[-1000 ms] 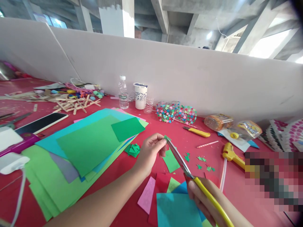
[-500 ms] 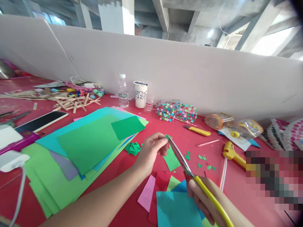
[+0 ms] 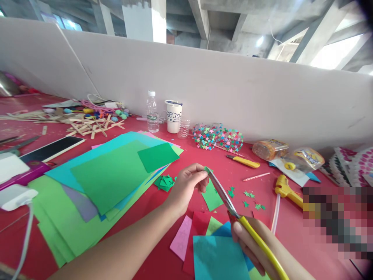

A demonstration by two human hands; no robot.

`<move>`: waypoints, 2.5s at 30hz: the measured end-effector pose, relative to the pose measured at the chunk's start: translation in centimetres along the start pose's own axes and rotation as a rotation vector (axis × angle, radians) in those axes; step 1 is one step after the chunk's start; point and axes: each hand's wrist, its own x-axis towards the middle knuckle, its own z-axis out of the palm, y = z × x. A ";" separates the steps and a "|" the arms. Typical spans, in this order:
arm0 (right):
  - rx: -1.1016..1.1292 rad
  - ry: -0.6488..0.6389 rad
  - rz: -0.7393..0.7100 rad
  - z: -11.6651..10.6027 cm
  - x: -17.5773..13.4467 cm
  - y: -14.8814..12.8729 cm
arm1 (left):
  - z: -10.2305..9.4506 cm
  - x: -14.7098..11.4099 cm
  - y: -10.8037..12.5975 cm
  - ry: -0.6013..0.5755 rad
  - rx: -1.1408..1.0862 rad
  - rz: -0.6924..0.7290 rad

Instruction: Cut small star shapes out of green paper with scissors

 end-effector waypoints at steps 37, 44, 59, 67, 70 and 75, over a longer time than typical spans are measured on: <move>-0.047 0.043 0.082 0.0 0.8 0.6 | -0.6 0.3 0.1 -0.039 -0.092 -0.017; -0.114 0.053 0.083 0.0 1.3 1.3 | -0.2 0.2 0.1 -0.087 -0.053 -0.055; -0.087 0.020 0.003 -0.2 0.3 0.7 | -0.8 0.6 0.0 -0.036 -0.129 -0.005; -0.081 -0.037 -0.023 -0.3 -0.1 0.2 | -1.2 0.7 0.0 -0.089 -0.098 -0.002; -0.074 -0.035 -0.020 -0.4 -0.1 0.1 | -1.2 0.6 0.0 -0.110 -0.052 -0.020; -0.058 -0.046 -0.007 -0.6 -0.1 -0.1 | -1.2 0.6 0.0 -0.126 -0.035 -0.047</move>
